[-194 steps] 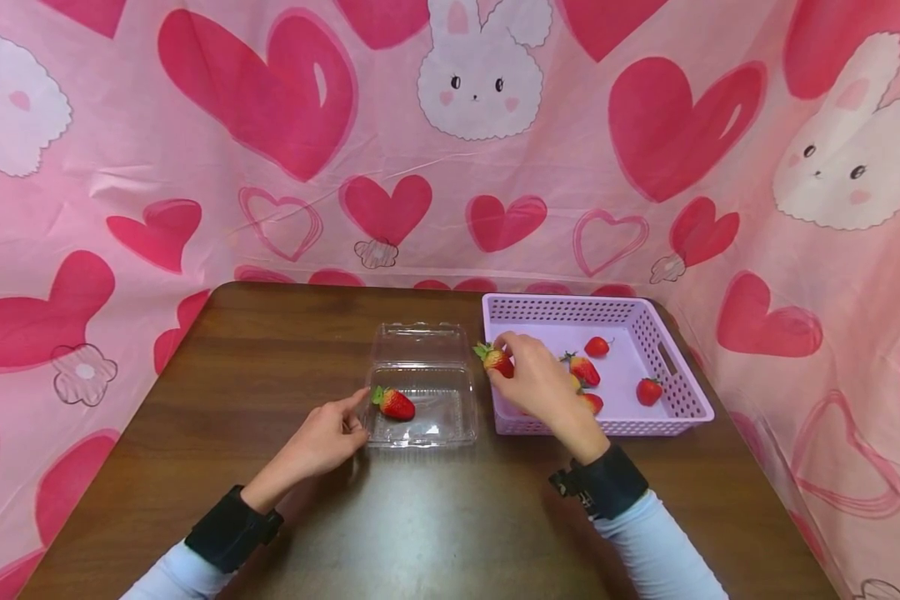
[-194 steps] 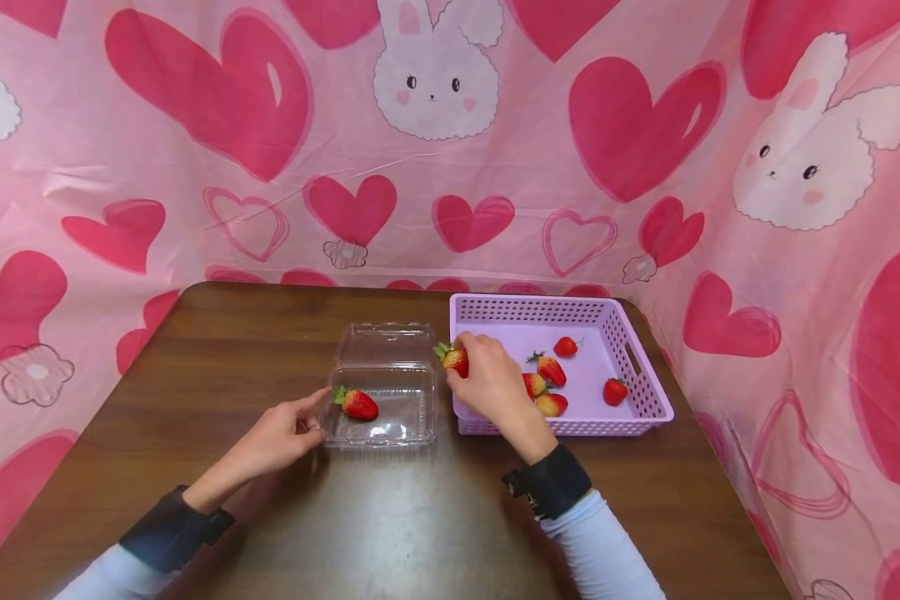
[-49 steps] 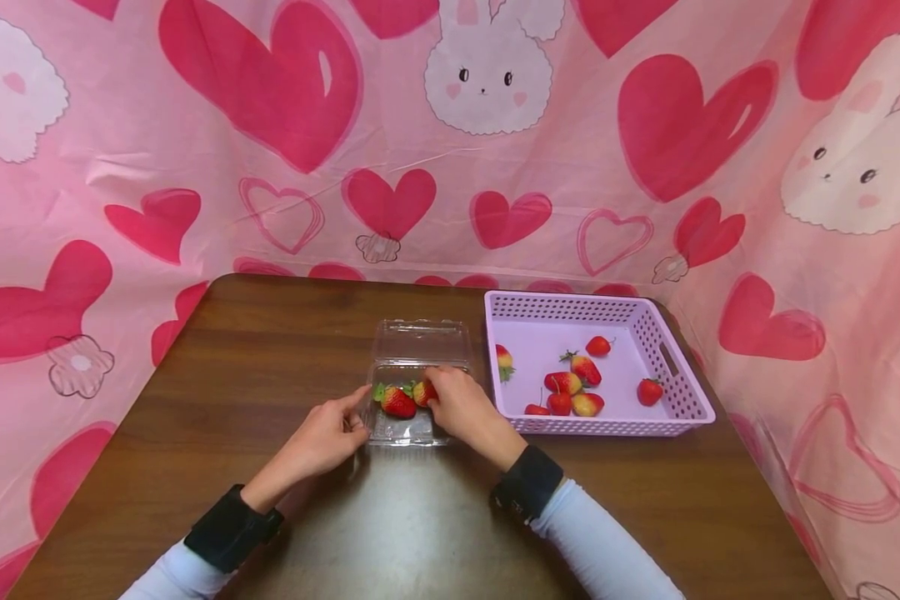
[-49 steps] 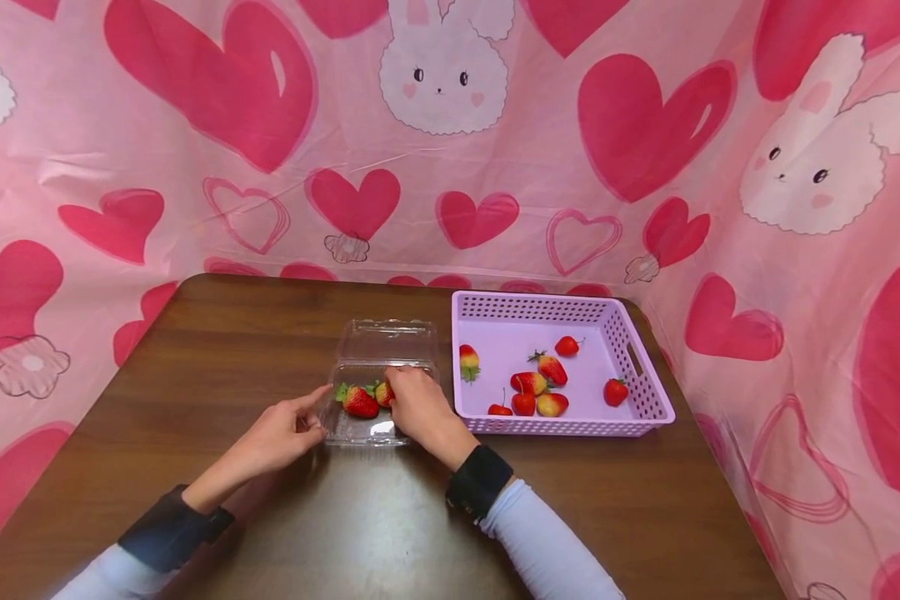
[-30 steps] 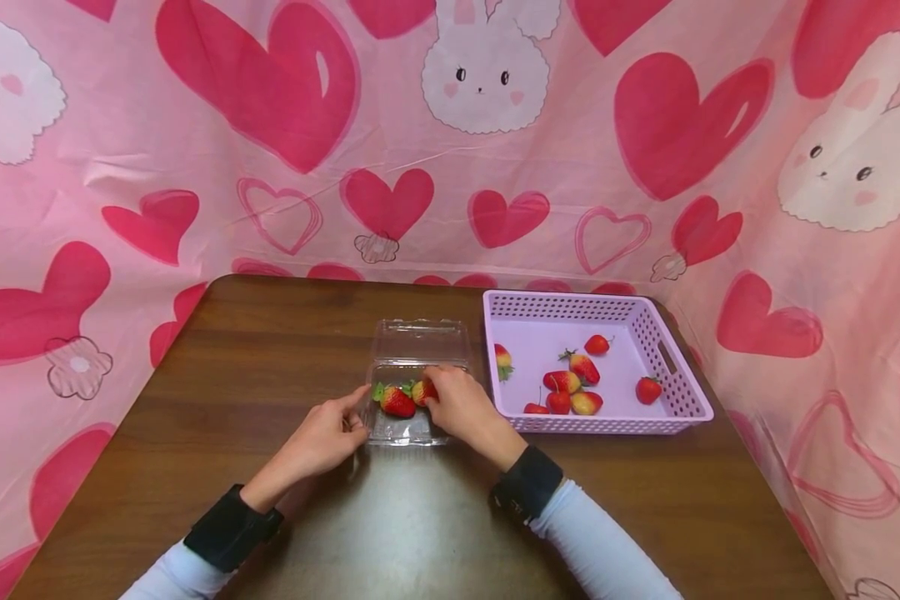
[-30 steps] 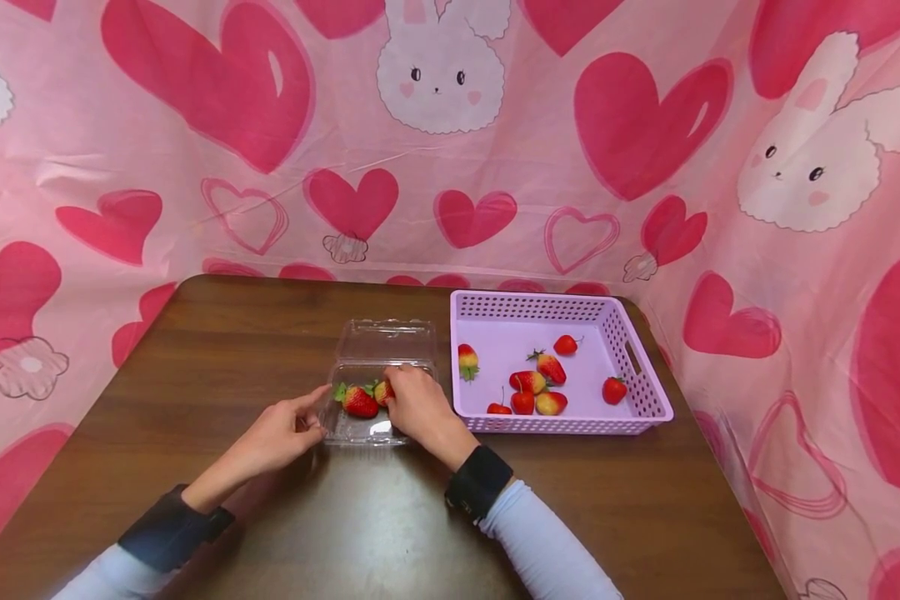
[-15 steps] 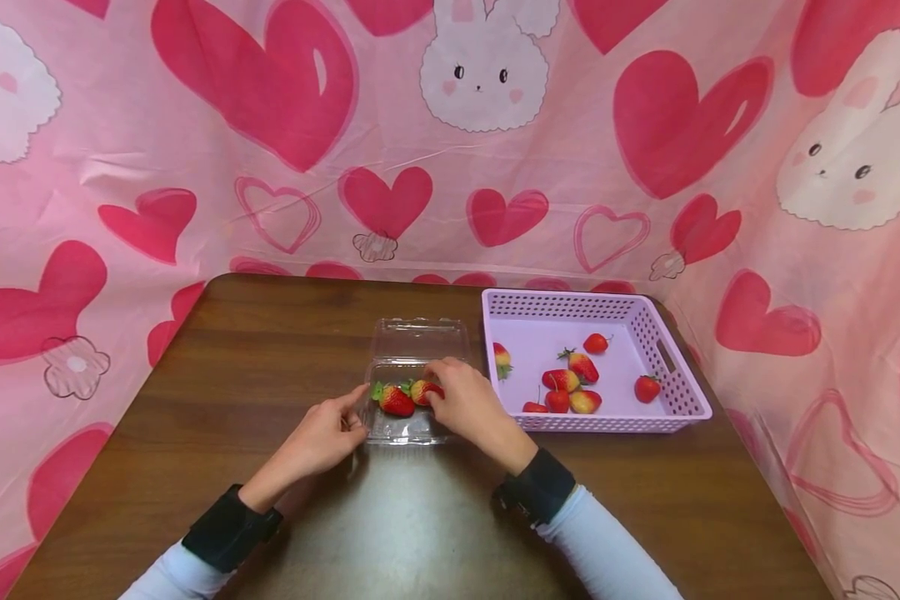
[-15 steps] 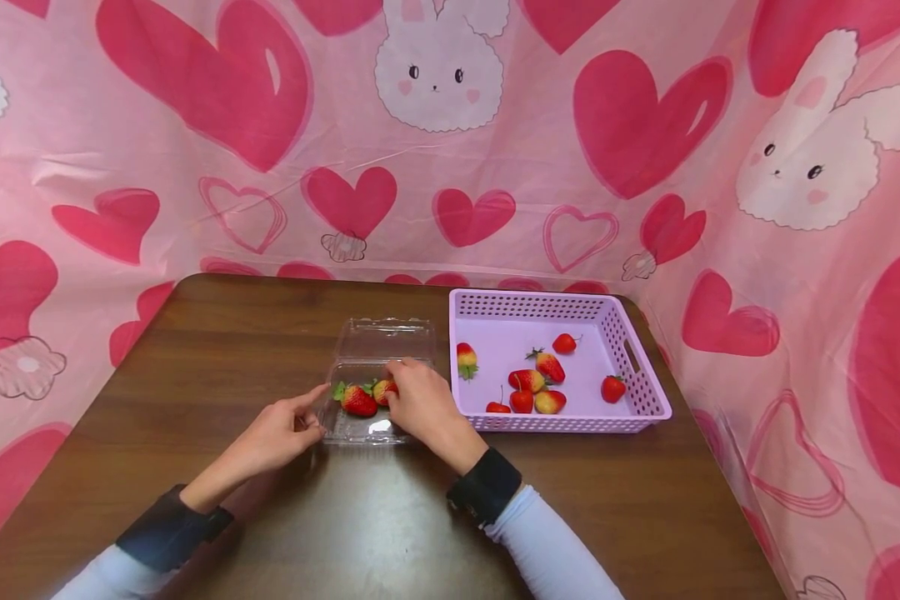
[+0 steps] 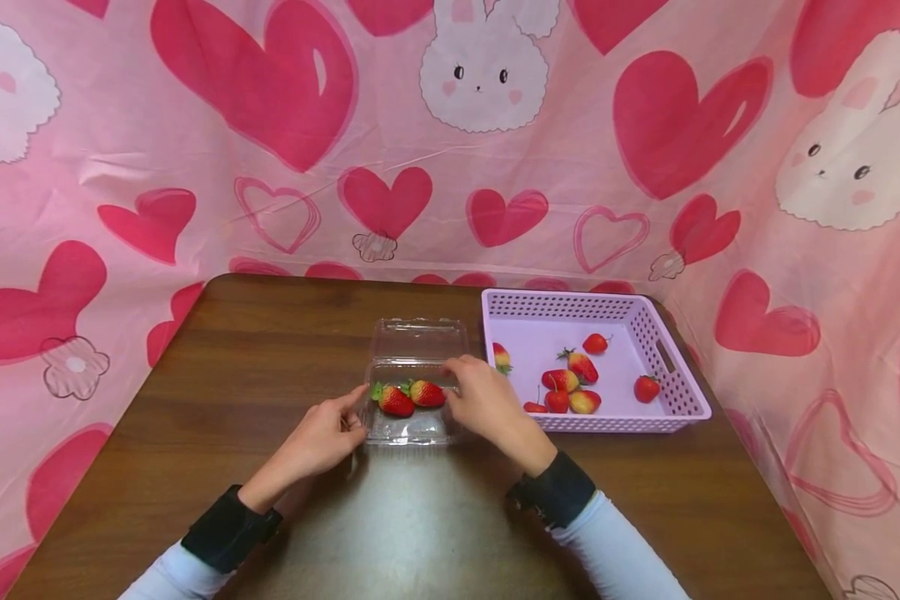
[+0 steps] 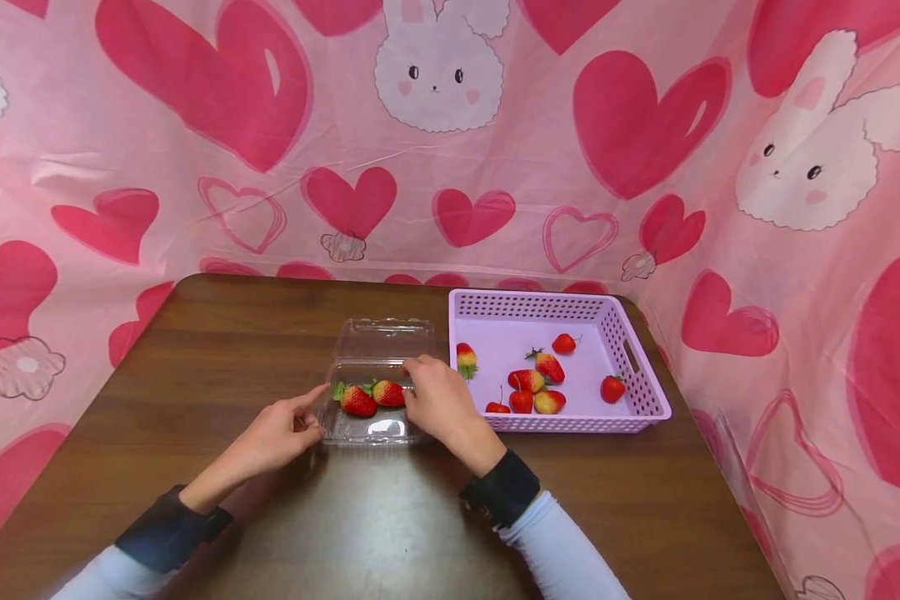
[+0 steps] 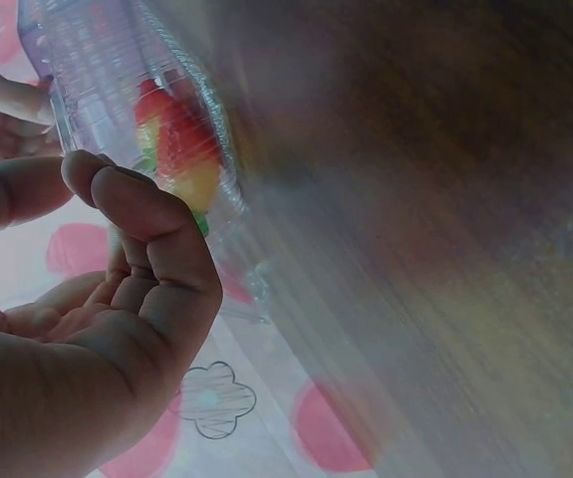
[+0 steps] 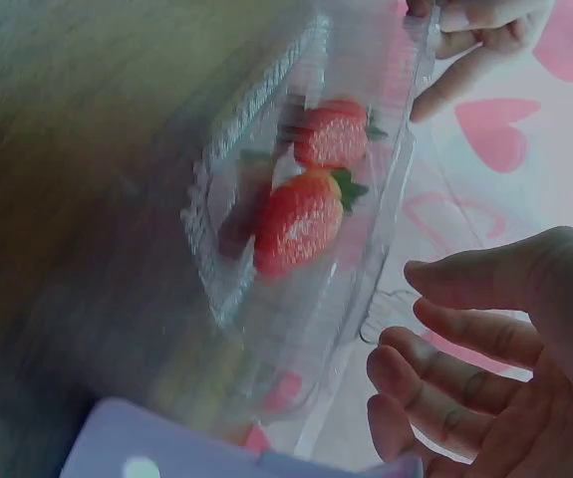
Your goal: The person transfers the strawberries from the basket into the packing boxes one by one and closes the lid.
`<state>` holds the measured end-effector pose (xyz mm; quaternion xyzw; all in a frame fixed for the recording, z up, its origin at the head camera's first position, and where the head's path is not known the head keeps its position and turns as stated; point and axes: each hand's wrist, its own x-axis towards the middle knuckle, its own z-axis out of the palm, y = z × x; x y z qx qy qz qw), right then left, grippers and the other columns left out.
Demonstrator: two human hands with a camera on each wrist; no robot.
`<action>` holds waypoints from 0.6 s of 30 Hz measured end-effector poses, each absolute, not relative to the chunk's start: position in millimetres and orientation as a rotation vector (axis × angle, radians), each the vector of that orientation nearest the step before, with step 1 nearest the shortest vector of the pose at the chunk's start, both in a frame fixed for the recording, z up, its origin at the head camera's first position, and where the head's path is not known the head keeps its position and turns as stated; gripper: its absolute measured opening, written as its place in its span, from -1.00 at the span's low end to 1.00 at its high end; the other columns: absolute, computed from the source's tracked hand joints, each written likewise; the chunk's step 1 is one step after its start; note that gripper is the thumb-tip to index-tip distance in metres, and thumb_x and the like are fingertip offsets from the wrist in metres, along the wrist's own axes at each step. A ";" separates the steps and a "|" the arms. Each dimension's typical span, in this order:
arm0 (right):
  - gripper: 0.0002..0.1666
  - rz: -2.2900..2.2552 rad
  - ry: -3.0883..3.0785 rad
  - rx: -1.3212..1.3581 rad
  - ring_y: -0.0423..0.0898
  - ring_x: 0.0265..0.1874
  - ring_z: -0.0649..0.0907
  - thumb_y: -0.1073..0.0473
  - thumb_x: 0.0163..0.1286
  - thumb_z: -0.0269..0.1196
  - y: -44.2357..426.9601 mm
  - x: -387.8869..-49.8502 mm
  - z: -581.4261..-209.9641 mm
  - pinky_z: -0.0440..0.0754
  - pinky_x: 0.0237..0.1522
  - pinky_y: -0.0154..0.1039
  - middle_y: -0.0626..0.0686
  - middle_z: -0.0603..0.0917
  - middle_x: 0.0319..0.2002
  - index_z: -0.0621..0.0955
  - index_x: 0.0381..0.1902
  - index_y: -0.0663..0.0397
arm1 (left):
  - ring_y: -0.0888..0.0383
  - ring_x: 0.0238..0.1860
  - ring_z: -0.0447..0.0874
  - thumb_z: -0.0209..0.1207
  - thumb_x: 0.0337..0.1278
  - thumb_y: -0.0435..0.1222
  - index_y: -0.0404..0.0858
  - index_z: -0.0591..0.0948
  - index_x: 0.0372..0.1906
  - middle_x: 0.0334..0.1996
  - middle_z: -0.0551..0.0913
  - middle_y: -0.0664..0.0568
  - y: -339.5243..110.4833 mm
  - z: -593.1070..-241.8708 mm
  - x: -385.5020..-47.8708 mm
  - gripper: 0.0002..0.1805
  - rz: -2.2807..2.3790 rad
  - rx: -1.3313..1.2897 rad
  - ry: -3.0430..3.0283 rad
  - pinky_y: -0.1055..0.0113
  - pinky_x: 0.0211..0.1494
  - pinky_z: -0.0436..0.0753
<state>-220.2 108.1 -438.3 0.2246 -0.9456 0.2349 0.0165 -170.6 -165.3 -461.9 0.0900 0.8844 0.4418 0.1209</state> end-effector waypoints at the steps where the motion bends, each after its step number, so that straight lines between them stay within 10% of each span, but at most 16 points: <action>1: -0.60 0.718 -2.927 0.688 0.04 -0.17 0.74 0.22 0.29 0.50 109.4 -220.0 -437.6 0.73 -0.08 -0.04 0.14 0.75 -0.08 0.73 0.08 0.18 | 0.08 -0.58 0.44 0.25 0.30 -0.44 -0.43 0.33 0.56 -0.52 0.52 0.01 -165.4 -461.8 -170.4 -0.26 1.291 0.260 2.582 0.30 -0.50 0.44; 18: -0.84 0.656 -2.820 0.407 0.10 -0.26 0.69 0.23 0.29 0.41 144.1 -225.5 -421.3 0.68 -0.20 0.06 0.11 0.71 -0.28 0.74 -0.17 0.14 | 0.07 -0.57 0.46 0.24 0.31 -0.43 -0.41 0.34 0.57 -0.52 0.53 0.01 -166.1 -462.5 -171.1 -0.26 1.294 0.255 2.573 0.30 -0.49 0.46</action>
